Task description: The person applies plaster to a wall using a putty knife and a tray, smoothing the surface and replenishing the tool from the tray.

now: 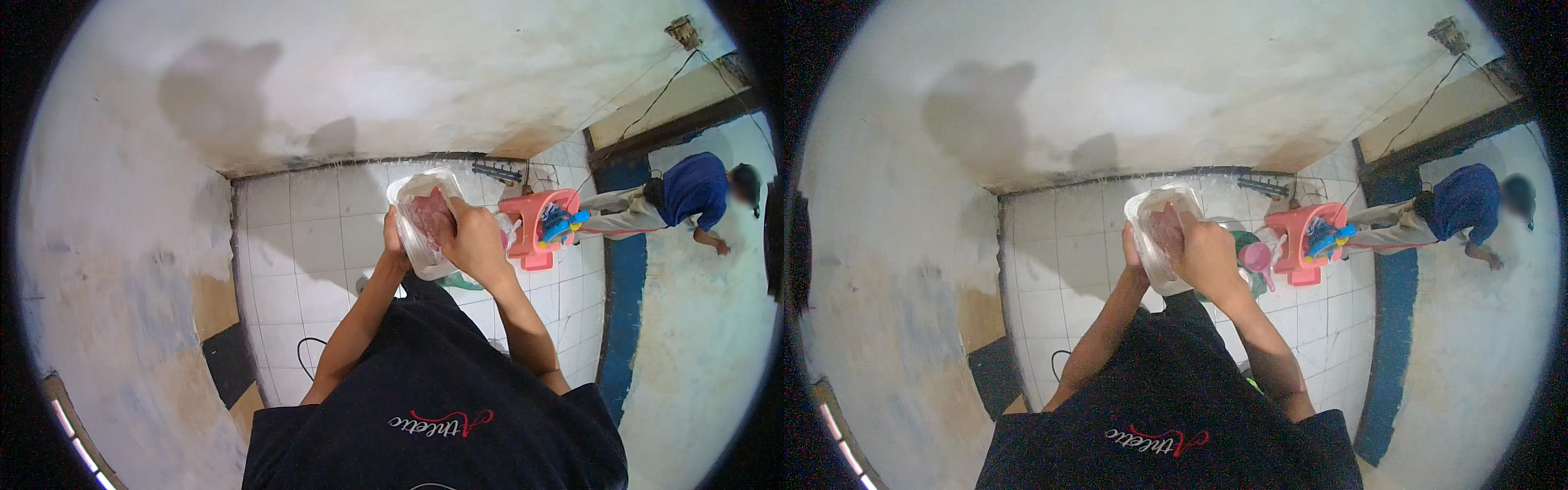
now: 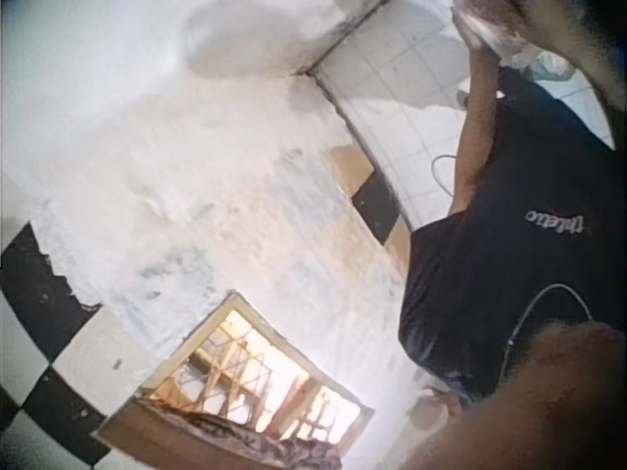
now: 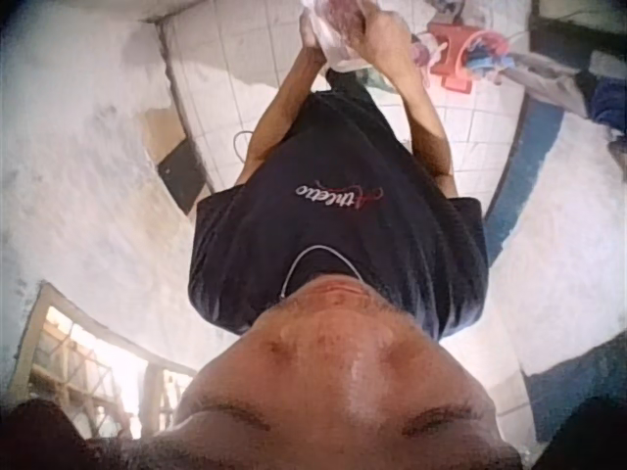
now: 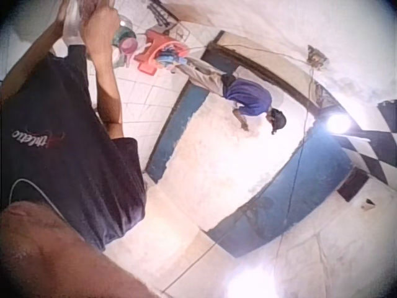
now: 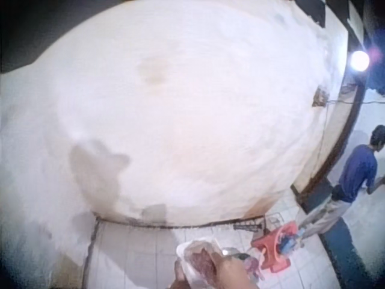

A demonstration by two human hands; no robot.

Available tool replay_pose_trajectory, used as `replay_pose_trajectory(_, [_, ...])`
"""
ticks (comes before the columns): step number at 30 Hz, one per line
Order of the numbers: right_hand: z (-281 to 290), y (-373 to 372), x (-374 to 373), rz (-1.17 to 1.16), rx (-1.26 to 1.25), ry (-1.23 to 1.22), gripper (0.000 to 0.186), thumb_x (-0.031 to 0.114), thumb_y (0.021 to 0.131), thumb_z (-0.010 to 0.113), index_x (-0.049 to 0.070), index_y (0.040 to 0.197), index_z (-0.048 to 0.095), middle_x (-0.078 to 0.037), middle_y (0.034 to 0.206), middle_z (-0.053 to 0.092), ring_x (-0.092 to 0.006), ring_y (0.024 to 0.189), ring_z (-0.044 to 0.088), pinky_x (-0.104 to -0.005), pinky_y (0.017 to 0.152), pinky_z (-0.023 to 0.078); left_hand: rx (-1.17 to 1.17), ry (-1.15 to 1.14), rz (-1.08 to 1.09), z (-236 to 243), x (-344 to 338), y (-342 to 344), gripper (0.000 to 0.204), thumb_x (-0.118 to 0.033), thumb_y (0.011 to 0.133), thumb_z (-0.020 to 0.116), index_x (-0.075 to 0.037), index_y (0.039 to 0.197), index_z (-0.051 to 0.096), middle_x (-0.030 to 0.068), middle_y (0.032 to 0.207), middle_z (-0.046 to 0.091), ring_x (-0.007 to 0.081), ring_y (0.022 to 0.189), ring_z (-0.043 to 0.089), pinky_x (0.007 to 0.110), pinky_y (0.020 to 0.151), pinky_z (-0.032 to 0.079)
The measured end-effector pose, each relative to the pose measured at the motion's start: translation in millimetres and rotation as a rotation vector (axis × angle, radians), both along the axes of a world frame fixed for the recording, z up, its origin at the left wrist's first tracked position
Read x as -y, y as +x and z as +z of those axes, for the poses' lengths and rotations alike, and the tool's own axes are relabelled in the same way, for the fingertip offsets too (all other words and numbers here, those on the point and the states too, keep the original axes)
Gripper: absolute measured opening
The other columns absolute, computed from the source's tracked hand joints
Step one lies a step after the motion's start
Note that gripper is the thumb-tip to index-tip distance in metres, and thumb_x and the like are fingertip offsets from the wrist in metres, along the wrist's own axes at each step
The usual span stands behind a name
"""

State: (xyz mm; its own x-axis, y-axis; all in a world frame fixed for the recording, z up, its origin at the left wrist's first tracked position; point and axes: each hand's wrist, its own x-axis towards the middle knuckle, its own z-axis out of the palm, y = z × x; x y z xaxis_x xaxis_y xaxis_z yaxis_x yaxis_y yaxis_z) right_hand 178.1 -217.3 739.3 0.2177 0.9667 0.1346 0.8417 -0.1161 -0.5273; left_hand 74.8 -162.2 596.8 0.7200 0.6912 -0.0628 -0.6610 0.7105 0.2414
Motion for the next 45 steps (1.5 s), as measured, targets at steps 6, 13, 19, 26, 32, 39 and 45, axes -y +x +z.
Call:
replay_pose_trajectory(6, [-15,49,-8,-0.054,-0.030,0.040,0.018,0.011,0.080,0.063,-0.004,0.087,0.058,-0.027,0.066,0.060,-0.0451,0.061,0.061,-0.0514,0.057,0.048,-0.120,-0.021,0.013,2,-11,53,0.080,-0.061,0.092,0.031,-0.002,0.145,0.033,0.0169,0.143,0.044,0.0309,0.133,0.043,0.046,0.112,0.033])
replay_pose_trajectory(13, [-32,110,-11,-0.126,-0.079,-0.006,0.014,0.008,0.081,0.061,-0.005,0.087,0.057,-0.028,0.066,0.060,-0.0450,0.062,0.061,-0.0502,0.056,0.048,0.083,0.101,-0.051,-11,-23,111,0.074,-0.057,0.095,0.028,-0.002,0.143,0.037,0.0162,0.137,0.049,0.0307,0.126,0.049,0.043,0.108,0.039])
replay_pose_trajectory(19, [-42,156,-16,-0.141,-0.175,0.006,0.014,0.007,0.082,0.062,-0.005,0.087,0.056,-0.029,0.067,0.058,-0.0453,0.063,0.060,-0.0494,0.055,0.046,-0.237,0.089,-0.035,-19,-31,151,0.073,-0.058,0.093,0.033,-0.002,0.140,0.040,0.0163,0.130,0.054,0.0307,0.118,0.055,0.044,0.102,0.045])
replay_pose_trajectory(26, [-93,209,-32,-0.175,-0.403,0.056,0.014,0.007,0.087,0.062,-0.005,0.085,0.056,-0.019,0.064,0.057,-0.0256,0.053,0.058,-0.0362,0.050,0.042,-0.117,-0.027,-0.208,-56,-48,189,0.083,-0.065,0.086,0.049,-0.005,0.141,0.039,0.0171,0.131,0.055,0.0312,0.117,0.057,0.047,0.100,0.049])
replay_pose_trajectory(32, [-141,257,-49,-0.298,-0.478,0.008,0.011,0.006,0.091,0.061,-0.004,0.088,0.059,-0.007,0.070,0.058,-0.0072,0.063,0.052,-0.0253,0.058,0.043,-0.209,-0.020,-0.286,-108,-79,214,0.108,-0.076,0.065,0.068,-0.004,0.140,0.040,0.0156,0.131,0.055,0.0294,0.117,0.058,0.048,0.098,0.051])
replay_pose_trajectory(39, [-260,301,-64,-0.471,-0.984,-0.099,0.018,0.006,0.090,0.062,-0.002,0.104,0.058,-0.009,0.085,0.066,-0.0134,0.075,0.063,-0.0304,0.066,0.051,-0.270,-0.131,-0.365,-269,-111,237,0.124,-0.084,0.053,0.065,-0.002,0.141,0.038,0.0145,0.134,0.053,0.0282,0.119,0.056,0.047,0.096,0.052])
replay_pose_trajectory(45, [-415,324,-62,-0.494,-1.348,-0.120,0.024,0.004,0.092,0.061,-0.001,0.114,0.054,-0.008,0.095,0.065,-0.0141,0.083,0.064,-0.0293,0.071,0.053,-0.609,-0.128,-0.334,-373,-128,259,0.129,-0.091,0.054,0.055,-0.002,0.145,0.033,0.0155,0.140,0.047,0.0284,0.126,0.049,0.045,0.102,0.046])
